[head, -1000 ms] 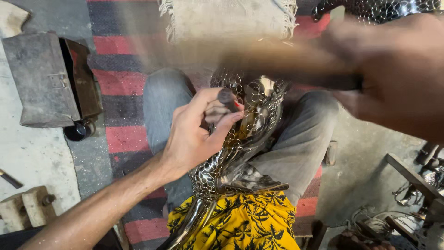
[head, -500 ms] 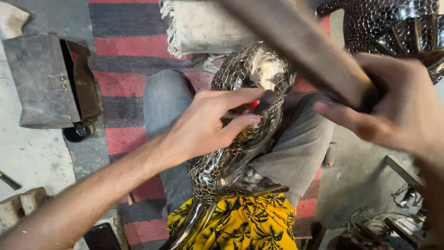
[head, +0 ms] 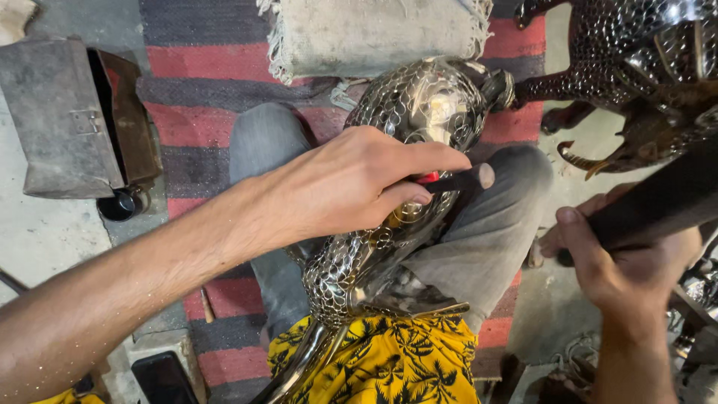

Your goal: The person sits on the floor with a silver metal elephant sculpture on their lap and hammers a chisel against its surface using a wooden mallet, working the chisel across different spots on the elephant's body and trunk to shape and decorate the metal.

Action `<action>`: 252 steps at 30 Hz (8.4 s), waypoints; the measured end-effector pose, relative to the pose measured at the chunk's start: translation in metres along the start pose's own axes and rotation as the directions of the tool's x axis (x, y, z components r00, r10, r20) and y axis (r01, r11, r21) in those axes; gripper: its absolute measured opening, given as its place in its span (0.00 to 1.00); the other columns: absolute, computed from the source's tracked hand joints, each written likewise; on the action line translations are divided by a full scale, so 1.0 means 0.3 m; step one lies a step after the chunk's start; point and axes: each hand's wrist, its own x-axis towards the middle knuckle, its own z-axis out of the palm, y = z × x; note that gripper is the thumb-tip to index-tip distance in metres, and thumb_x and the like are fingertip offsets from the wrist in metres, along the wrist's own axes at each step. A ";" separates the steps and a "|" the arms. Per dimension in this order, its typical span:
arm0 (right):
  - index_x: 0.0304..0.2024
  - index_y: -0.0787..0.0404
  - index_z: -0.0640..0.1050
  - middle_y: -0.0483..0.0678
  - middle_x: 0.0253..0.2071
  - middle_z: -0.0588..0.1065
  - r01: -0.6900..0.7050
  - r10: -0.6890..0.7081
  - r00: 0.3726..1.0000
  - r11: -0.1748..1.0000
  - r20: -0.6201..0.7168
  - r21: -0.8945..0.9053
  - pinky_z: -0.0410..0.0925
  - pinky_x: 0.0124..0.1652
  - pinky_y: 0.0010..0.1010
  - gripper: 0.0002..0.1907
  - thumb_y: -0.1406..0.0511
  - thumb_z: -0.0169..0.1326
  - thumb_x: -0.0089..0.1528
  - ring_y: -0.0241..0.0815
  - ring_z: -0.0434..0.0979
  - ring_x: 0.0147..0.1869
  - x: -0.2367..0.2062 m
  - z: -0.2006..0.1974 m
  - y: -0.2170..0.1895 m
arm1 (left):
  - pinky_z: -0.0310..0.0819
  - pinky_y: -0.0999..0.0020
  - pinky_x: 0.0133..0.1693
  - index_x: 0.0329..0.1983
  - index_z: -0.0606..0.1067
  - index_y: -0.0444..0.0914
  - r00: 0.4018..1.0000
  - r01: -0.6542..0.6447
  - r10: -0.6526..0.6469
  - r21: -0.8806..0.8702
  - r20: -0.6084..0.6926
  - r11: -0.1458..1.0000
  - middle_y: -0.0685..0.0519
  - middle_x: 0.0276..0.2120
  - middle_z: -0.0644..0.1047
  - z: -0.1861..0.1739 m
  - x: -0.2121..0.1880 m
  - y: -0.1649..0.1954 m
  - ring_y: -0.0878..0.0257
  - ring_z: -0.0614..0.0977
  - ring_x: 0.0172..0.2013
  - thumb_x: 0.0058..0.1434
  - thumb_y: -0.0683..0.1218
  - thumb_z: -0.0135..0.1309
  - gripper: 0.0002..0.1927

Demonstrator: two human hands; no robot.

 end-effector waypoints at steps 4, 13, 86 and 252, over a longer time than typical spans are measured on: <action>0.36 0.74 0.74 0.57 0.30 0.77 0.103 -0.121 0.992 0.937 -0.034 -0.333 0.73 0.33 0.32 0.09 0.76 0.64 0.60 0.45 0.81 0.32 -0.035 0.045 0.022 | 0.76 0.52 0.36 0.61 0.73 0.41 0.996 0.035 -0.036 0.019 0.082 0.999 0.41 0.32 0.80 -0.009 0.009 -0.003 0.44 0.83 0.33 0.64 0.40 0.60 0.21; 0.40 0.67 0.72 0.52 0.30 0.77 -0.105 0.099 0.942 0.994 -0.320 -0.003 0.73 0.34 0.30 0.11 0.72 0.64 0.66 0.39 0.79 0.31 -0.170 0.222 0.078 | 0.78 0.52 0.34 0.58 0.76 0.47 0.940 0.007 -0.036 0.087 0.338 0.996 0.45 0.28 0.82 -0.043 0.070 -0.015 0.47 0.85 0.34 0.54 0.37 0.59 0.27; 0.44 0.55 0.77 0.48 0.27 0.76 0.719 -0.040 0.670 0.285 0.741 -0.634 0.71 0.31 0.36 0.18 0.65 0.67 0.53 0.42 0.80 0.29 0.377 0.174 -0.694 | 0.86 0.69 0.52 0.52 0.76 0.30 0.735 0.110 -0.417 -0.513 -0.534 0.851 0.48 0.46 0.82 0.165 -0.361 0.045 0.65 0.85 0.48 0.69 0.35 0.58 0.10; 0.36 0.69 0.74 0.55 0.28 0.74 0.142 -0.229 0.967 0.852 -0.115 -0.504 0.68 0.33 0.32 0.15 0.71 0.70 0.61 0.45 0.75 0.30 -0.266 0.156 0.045 | 0.80 0.54 0.39 0.60 0.75 0.47 0.962 -0.009 -0.004 0.048 0.272 0.999 0.49 0.32 0.84 0.034 -0.084 0.047 0.51 0.87 0.36 0.58 0.36 0.55 0.26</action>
